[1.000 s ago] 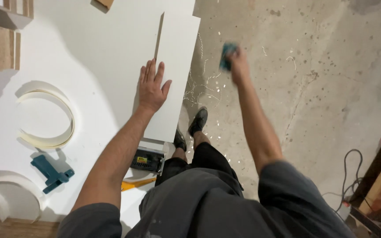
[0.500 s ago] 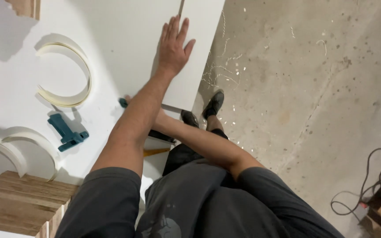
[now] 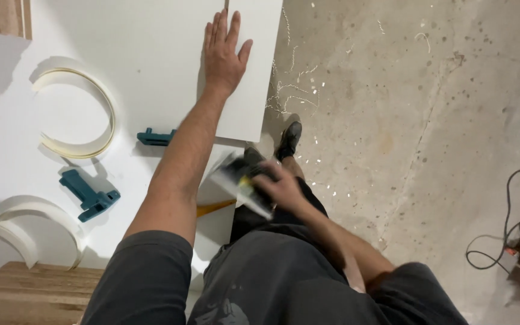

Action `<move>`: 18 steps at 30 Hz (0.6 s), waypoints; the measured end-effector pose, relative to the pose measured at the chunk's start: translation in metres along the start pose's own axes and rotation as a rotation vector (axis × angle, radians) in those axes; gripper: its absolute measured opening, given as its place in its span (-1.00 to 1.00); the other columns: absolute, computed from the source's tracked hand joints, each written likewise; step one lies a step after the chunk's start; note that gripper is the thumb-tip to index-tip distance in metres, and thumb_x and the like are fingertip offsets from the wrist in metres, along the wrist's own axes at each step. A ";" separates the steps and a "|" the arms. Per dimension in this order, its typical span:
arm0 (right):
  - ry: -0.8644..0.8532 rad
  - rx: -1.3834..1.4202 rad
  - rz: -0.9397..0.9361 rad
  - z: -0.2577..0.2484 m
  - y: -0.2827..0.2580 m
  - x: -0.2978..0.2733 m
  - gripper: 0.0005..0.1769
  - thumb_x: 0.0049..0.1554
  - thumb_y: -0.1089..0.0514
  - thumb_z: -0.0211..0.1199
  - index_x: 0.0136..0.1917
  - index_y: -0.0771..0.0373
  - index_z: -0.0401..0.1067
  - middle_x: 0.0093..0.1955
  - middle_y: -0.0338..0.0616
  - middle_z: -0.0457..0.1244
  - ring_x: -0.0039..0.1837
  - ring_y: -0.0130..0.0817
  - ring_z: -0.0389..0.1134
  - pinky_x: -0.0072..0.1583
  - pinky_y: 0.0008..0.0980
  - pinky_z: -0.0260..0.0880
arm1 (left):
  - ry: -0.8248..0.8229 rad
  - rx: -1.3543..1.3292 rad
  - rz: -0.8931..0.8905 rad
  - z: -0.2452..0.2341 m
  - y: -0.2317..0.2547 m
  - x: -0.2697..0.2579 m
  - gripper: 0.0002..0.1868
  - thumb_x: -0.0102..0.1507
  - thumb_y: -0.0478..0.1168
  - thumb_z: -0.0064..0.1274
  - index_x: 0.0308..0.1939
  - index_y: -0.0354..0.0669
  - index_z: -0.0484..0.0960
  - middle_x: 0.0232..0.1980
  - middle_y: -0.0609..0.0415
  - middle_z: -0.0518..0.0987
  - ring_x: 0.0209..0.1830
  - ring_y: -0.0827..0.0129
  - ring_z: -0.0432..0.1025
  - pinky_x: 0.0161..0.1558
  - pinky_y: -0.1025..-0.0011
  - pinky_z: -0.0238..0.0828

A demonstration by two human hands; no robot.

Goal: The person applies a thin strip of edge banding to a white board, then uses a hand iron to press it along the edge. They use a utility knife to trim the excess banding and a hand plane to smooth the edge. The process is repeated on the other side of the board.

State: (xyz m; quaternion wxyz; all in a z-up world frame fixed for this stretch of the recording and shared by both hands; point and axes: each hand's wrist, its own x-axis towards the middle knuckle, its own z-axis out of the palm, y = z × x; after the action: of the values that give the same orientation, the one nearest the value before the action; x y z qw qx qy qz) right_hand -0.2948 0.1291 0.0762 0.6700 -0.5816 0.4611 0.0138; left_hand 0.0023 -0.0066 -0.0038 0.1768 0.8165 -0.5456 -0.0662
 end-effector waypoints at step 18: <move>0.190 0.800 -0.325 -0.078 -0.015 0.094 -0.61 0.10 0.14 0.38 0.14 0.28 0.35 -0.24 -0.22 0.32 -0.23 -0.42 0.37 -0.08 -0.48 0.47 | 0.024 -0.043 0.019 0.000 -0.003 -0.002 -0.37 0.55 0.07 -0.06 0.60 -0.05 0.13 0.63 -0.16 0.13 0.67 0.10 -0.03 0.63 0.14 -0.24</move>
State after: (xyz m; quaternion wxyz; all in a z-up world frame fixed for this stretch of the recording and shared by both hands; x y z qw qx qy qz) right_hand -0.2795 0.0137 0.0366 0.7906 -0.3401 0.3920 -0.3250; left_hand 0.0040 -0.0035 -0.0054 0.2013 0.8080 -0.5497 -0.0664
